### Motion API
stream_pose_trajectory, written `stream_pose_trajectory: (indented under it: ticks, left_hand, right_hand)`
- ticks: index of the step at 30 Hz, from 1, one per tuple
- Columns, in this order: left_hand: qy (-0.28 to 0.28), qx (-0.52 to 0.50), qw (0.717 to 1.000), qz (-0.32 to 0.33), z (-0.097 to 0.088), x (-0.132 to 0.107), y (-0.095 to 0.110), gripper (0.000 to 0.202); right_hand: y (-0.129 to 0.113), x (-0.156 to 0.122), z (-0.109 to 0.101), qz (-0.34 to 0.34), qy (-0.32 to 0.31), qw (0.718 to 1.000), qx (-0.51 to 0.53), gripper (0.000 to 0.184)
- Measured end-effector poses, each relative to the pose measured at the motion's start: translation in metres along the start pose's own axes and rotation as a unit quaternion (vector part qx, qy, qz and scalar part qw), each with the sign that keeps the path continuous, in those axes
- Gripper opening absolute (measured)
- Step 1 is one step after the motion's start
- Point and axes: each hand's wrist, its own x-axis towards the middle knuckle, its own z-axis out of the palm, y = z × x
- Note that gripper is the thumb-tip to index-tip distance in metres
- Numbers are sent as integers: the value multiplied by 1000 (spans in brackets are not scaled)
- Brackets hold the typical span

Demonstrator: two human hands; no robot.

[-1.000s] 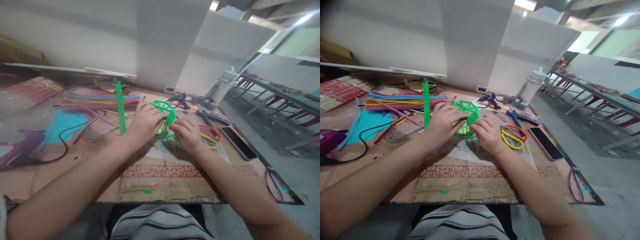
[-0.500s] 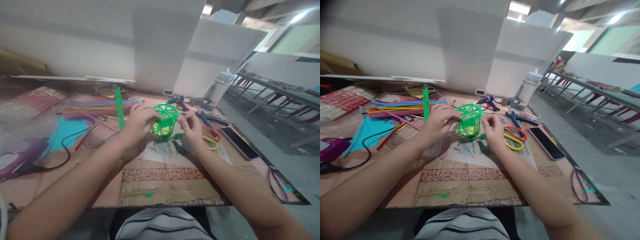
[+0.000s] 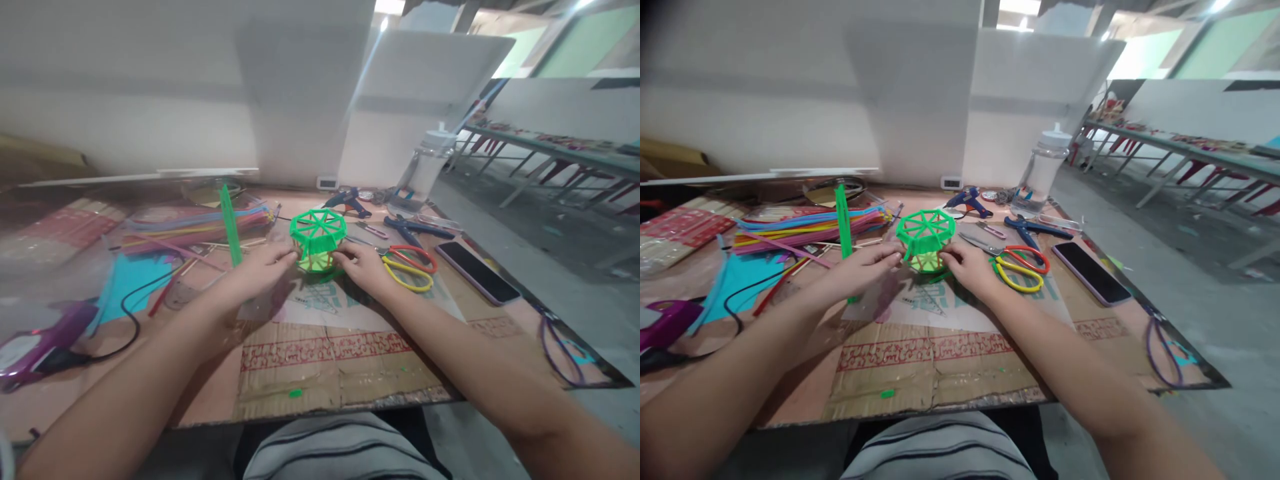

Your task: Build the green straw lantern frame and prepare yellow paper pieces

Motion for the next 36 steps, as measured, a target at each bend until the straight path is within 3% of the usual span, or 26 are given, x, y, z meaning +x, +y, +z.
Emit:
stream_pose_trajectory:
  ticks: [6, 14, 21, 30, 34, 36]
  left_hand:
    - [14, -15, 1000, -14, 2, 3, -8, 35]
    - [16, -59, 994, -86, -17, -4, 15, 43]
    - [26, -85, 983, -162, -15, -5, 22, 50]
    - [24, -116, 985, -127, -4, -1, 13, 42]
    - [36, -36, 996, -79, -5, -4, 13, 44]
    - [92, 27, 994, -54, -8, -5, 13, 42]
  right_hand:
    - [-6, -3, 14, 23, 1, 999, -46, 20]
    - [-19, -1, 20, 104, -4, 994, 14, 17]
    - [-22, -1, 20, 124, -11, 992, 29, 17]
    - [-22, -2, 20, 104, -10, 995, 6, 16]
    - [-21, 0, 20, 90, -3, 996, 1, 15]
    - [-17, 0, 20, 87, 0, 996, -6, 16]
